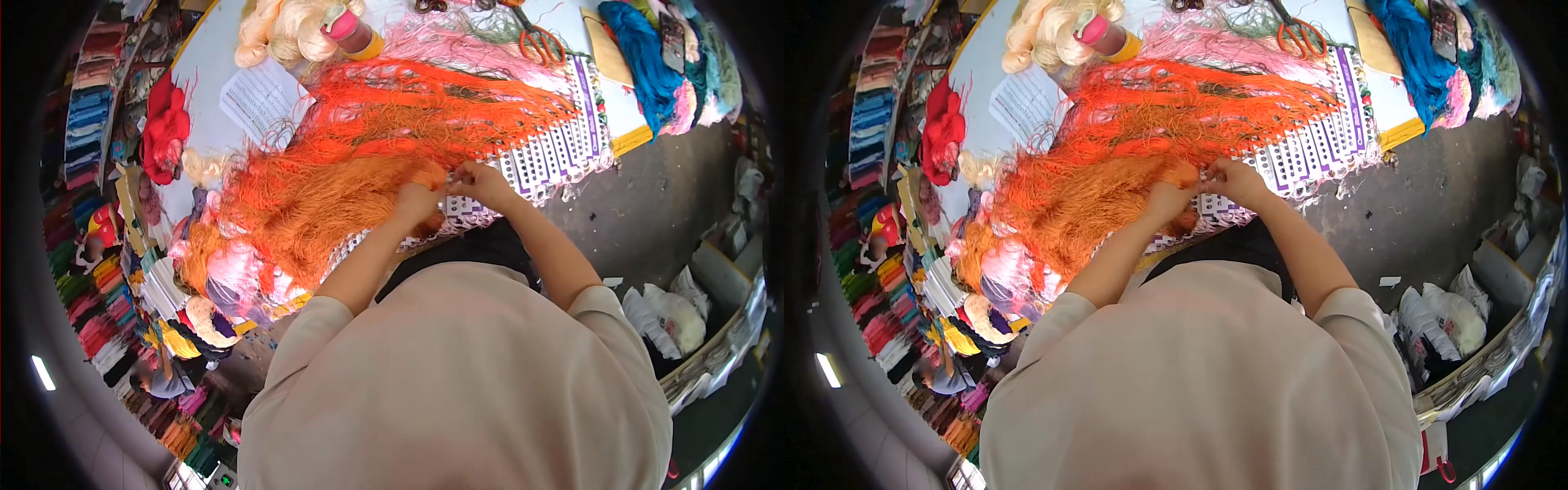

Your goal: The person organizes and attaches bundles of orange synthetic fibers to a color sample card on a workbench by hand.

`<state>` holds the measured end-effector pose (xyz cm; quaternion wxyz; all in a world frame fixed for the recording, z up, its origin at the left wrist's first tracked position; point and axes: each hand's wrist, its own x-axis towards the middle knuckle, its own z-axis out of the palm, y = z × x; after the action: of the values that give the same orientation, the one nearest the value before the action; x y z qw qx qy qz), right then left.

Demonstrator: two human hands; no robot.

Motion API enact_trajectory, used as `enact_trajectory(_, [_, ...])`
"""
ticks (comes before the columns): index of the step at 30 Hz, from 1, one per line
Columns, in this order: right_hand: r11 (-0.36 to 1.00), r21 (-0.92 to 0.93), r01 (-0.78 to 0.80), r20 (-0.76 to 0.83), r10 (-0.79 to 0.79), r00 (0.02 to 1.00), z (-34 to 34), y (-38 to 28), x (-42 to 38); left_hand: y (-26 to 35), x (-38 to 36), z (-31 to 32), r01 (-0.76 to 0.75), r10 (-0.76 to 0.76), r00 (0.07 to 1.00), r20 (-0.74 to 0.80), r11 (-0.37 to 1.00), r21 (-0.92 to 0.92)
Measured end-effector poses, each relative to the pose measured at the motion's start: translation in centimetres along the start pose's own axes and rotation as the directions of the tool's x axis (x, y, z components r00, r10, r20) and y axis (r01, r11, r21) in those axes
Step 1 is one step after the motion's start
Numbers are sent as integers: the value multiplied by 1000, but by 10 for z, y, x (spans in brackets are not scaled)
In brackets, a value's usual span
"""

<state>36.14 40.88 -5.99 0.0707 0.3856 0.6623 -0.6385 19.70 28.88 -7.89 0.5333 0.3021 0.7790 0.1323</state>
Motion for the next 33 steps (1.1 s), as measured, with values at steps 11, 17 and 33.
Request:
enact_trajectory(11, [950, -307, -47, -110, 13, 994, 11, -3, 4, -29, -98, -258, -366, -5, 930, -368, 73, -928])
enact_trajectory(17, [947, -307, -90, -200, 28, 979, 23, -6, 0, -26, -127, -231, -172, 196, 966, -170, -6, -985])
enact_trajectory(33, [835, 422, 354, -187, -302, 935, 60, -198, -67, 54, -158, -133, -252, 558, 813, -164, 84, -964])
